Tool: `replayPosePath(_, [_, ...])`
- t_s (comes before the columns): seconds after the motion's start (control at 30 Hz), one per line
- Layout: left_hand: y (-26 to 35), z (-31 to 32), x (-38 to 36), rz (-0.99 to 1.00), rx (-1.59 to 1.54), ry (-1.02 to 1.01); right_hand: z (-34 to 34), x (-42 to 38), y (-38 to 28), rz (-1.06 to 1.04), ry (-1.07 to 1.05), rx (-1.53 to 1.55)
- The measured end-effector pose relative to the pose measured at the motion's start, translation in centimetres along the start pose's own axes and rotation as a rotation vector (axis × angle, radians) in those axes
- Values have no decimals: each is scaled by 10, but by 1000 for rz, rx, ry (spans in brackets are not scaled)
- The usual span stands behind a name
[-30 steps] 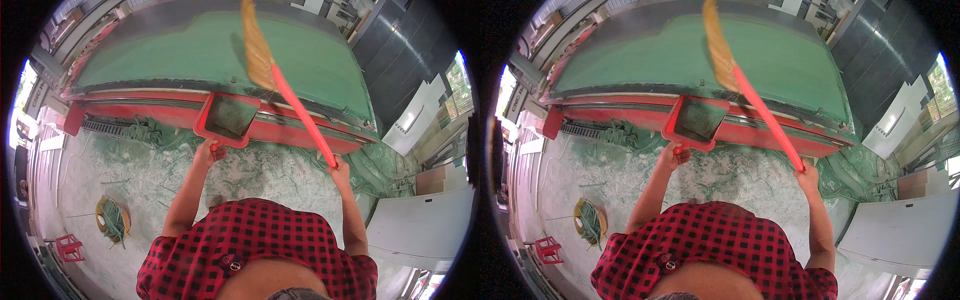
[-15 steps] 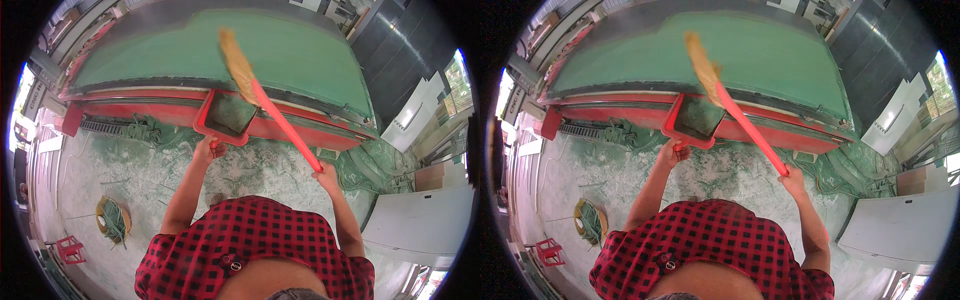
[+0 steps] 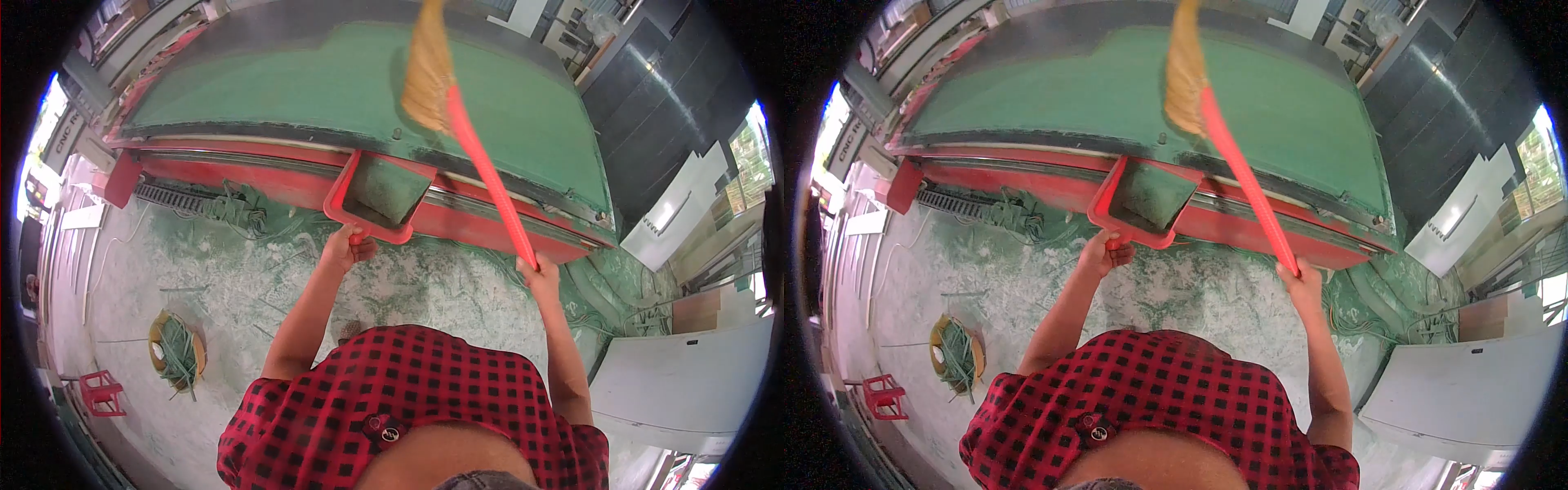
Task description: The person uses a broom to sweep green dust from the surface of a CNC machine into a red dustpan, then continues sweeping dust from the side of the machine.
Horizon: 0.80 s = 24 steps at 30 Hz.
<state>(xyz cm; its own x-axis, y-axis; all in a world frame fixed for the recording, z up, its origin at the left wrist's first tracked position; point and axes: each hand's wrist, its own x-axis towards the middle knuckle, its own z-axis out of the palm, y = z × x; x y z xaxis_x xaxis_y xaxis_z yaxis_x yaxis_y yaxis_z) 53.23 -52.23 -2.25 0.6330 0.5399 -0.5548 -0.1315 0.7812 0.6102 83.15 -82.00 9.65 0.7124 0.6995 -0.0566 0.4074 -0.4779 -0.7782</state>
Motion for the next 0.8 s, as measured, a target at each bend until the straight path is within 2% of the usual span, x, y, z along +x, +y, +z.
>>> replayPosePath(0.03, [1, -1, -2, 12, 2, 5, 7, 8, -10, -7, -2, 1])
replayPosePath(0.1, [2, -5, -3, 12, -5, 16, 24, 23, -31, -238, 124, -394])
replayPosePath(0.23, [3, -18, -3, 9, -32, 21, 44, 48, -67, -177, 53, -594])
replayPosePath(0.3, [5, -23, -6, 24, -39, 34, 50, 53, -69, -264, 11, -730])
replayPosePath(0.43, [9, -25, -11, 54, -35, 79, 37, 40, -67, -269, -34, -722])
replayPosePath(0.53, [11, -28, -10, 61, -57, 63, 19, 26, -66, -179, -36, -631])
replayPosePath(0.6, [13, -27, -11, 66, -73, 68, 11, 16, -65, -248, 80, -443])
replayPosePath(0.63, [13, -27, -11, 68, -88, 72, 8, 13, -71, -248, 81, -442])
replayPosePath(0.7, [14, -27, -11, 63, -98, 74, 2, 11, -84, -179, 17, -404])
replayPosePath(0.8, [13, -31, -9, 62, -101, 53, 18, 17, -106, -245, -16, -336])
